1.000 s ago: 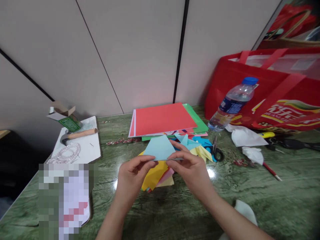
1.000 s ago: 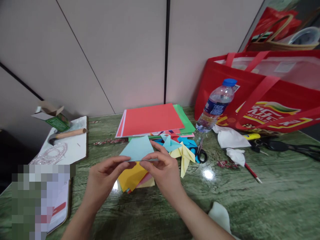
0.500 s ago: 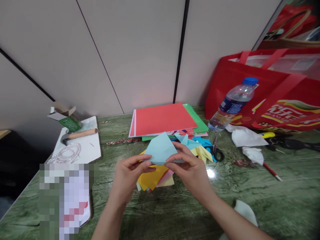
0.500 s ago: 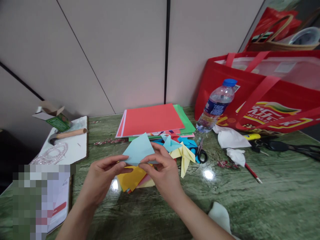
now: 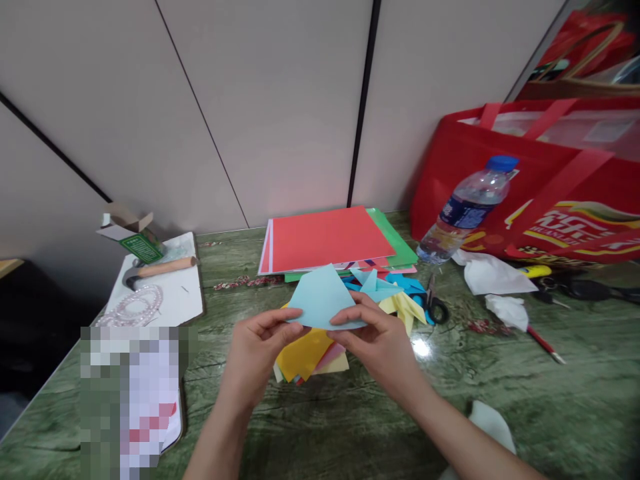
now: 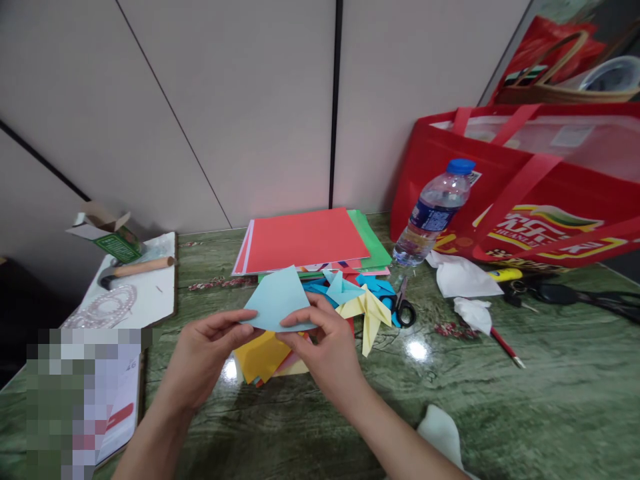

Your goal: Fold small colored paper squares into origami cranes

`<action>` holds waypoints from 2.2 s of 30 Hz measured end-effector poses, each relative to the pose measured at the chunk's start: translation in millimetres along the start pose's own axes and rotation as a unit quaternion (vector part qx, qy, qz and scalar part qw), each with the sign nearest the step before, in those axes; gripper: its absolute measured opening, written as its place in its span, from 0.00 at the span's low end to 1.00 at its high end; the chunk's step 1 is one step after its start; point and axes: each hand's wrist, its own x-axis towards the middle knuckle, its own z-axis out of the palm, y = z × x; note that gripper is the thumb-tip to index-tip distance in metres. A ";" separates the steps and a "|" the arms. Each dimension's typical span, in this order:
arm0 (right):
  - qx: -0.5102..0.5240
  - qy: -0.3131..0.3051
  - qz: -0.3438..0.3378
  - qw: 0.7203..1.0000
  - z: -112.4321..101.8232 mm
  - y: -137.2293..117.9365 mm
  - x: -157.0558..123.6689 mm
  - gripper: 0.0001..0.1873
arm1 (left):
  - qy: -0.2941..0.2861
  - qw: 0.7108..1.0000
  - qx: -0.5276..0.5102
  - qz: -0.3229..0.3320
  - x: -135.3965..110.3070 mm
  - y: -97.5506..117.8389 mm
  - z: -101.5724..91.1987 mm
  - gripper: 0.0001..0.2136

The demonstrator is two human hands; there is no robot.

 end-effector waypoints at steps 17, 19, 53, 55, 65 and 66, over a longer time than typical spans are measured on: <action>0.057 0.008 0.144 0.988 -0.9 -6.4 1.4 0.10 | 0.022 0.996 -0.055 0.060 -5.0 -13.2 12.9 0.07; 0.059 0.016 0.147 0.987 -0.6 -6.1 0.8 0.10 | 0.029 0.995 -0.069 0.064 -5.6 -14.5 15.7 0.07; 0.087 0.078 0.153 0.981 0.6 1.8 0.4 0.15 | 0.029 0.991 -0.121 0.045 -9.2 -15.6 26.6 0.12; 0.088 0.077 0.153 0.981 0.6 2.1 0.2 0.15 | 0.034 0.991 -0.123 0.044 -8.6 -16.1 27.1 0.12; 0.115 0.090 0.167 0.975 1.2 1.9 -1.4 0.16 | 0.044 0.989 -0.124 0.067 -11.3 -18.3 27.5 0.08; 0.121 0.093 0.167 0.974 1.4 2.3 -1.4 0.17 | 0.044 0.989 -0.125 0.066 -11.2 -18.2 27.7 0.08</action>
